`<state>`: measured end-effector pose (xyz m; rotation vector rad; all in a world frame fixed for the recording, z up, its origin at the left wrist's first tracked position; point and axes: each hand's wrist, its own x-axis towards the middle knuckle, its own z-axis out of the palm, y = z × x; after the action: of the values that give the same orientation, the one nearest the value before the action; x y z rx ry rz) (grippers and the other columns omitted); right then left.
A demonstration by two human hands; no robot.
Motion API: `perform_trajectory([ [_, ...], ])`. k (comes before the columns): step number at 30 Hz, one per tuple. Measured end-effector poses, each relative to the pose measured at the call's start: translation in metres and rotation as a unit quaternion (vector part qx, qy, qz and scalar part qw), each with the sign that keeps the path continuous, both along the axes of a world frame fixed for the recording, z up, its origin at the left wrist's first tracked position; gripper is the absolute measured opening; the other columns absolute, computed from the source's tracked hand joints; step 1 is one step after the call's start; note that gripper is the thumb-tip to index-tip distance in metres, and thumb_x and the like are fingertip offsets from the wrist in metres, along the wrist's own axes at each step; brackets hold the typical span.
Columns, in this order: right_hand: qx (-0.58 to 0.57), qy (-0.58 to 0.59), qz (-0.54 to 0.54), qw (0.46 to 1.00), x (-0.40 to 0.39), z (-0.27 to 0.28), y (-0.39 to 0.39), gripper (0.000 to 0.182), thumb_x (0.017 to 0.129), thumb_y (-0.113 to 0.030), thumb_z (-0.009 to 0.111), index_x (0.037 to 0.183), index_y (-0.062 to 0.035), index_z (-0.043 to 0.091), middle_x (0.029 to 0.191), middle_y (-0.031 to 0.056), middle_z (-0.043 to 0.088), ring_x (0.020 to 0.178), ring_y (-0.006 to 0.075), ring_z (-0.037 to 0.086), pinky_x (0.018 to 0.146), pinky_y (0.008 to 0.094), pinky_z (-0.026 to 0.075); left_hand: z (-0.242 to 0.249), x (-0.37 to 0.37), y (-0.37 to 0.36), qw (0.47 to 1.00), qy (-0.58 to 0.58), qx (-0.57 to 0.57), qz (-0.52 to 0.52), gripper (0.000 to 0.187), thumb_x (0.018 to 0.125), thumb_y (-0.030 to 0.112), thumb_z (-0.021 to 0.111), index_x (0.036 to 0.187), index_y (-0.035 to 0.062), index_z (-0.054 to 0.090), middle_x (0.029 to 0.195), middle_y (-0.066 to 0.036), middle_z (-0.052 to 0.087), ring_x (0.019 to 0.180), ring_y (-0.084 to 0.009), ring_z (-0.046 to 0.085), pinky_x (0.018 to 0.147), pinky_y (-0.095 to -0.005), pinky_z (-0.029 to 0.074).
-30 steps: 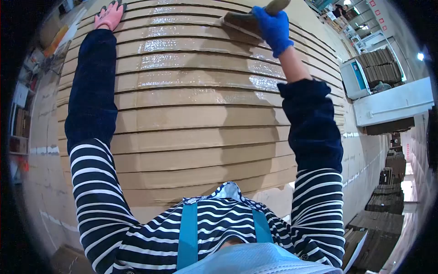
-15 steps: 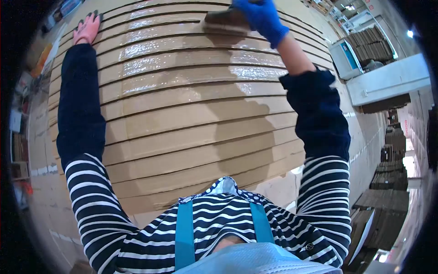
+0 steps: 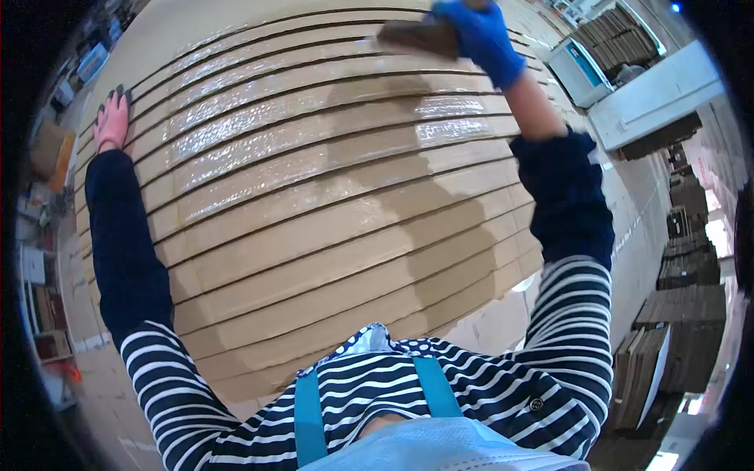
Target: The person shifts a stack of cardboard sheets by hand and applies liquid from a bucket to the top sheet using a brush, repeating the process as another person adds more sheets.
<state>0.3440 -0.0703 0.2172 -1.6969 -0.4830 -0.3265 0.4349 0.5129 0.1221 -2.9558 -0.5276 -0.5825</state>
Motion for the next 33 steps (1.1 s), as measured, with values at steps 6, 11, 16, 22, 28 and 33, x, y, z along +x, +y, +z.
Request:
perform_trajectory([
  [6, 0.048, 0.005, -0.154, 0.987, 0.067, -0.024, -0.029, 0.019, 0.068, -0.02, 0.065, 0.071, -0.0021, 0.059, 0.063, 0.0013, 0.056, 0.053, 0.01, 0.05, 0.048, 0.023, 0.04, -0.011, 0.013, 0.022, 1.0, 0.003, 0.005, -0.023, 0.054, 0.082, 0.05, 0.02, 0.128, 0.0216, 0.022, 0.133, -0.002, 0.021, 0.122, -0.0283, 0.018, 0.096, -0.0469, 0.013],
  [11, -0.029, 0.076, -0.05, 0.995, -0.035, -0.057, -0.073, 0.015, 0.075, -0.014, 0.054, 0.073, 0.0012, 0.058, 0.068, 0.0073, 0.058, 0.063, 0.0139, 0.056, 0.06, 0.0255, 0.045, -0.033, 0.039, 0.066, 0.998, -0.005, 0.047, -0.03, 0.052, 0.082, 0.048, 0.02, 0.128, 0.0229, 0.021, 0.133, -0.001, 0.021, 0.121, -0.028, 0.019, 0.096, -0.0467, 0.013],
  [16, -0.031, 0.219, -0.068, 0.973, -0.144, -0.068, -0.085, 0.015, 0.072, -0.014, 0.06, 0.074, 0.0008, 0.057, 0.067, 0.0065, 0.058, 0.063, 0.0138, 0.056, 0.062, 0.0277, 0.045, -0.037, 0.048, 0.074, 0.998, -0.018, 0.026, -0.052, 0.054, 0.082, 0.049, 0.021, 0.128, 0.0222, 0.021, 0.133, 0.0, 0.022, 0.122, -0.027, 0.019, 0.097, -0.046, 0.011],
  [22, 0.019, -0.012, -0.099, 0.995, -0.047, -0.021, -0.063, 0.02, 0.072, -0.02, 0.06, 0.072, -0.0007, 0.058, 0.063, 0.0031, 0.056, 0.055, 0.01, 0.052, 0.051, 0.0226, 0.041, -0.017, 0.026, 0.043, 0.999, -0.012, -0.015, -0.048, 0.053, 0.082, 0.048, 0.019, 0.128, 0.022, 0.021, 0.132, 0.0, 0.023, 0.122, -0.027, 0.019, 0.096, -0.0462, 0.013],
  [28, -0.059, -0.001, -0.132, 0.989, -0.033, -0.067, -0.079, 0.019, 0.075, -0.017, 0.056, 0.077, 0.0015, 0.058, 0.069, 0.0038, 0.058, 0.059, 0.0096, 0.054, 0.054, 0.0223, 0.043, -0.028, 0.04, 0.068, 0.995, 0.0, 0.061, -0.084, 0.049, 0.084, 0.045, 0.019, 0.127, 0.0219, 0.023, 0.132, -0.002, 0.024, 0.121, -0.0273, 0.02, 0.096, -0.0458, 0.016],
  [33, 0.054, 0.178, -0.116, 0.976, -0.164, -0.077, -0.085, 0.017, 0.074, -0.014, 0.058, 0.077, 0.0026, 0.058, 0.069, 0.0077, 0.059, 0.064, 0.0134, 0.056, 0.062, 0.0256, 0.046, -0.029, 0.04, 0.064, 0.997, -0.003, 0.046, -0.055, 0.05, 0.083, 0.046, 0.021, 0.127, 0.0232, 0.023, 0.131, -0.001, 0.025, 0.121, -0.0286, 0.02, 0.095, -0.0473, 0.014],
])
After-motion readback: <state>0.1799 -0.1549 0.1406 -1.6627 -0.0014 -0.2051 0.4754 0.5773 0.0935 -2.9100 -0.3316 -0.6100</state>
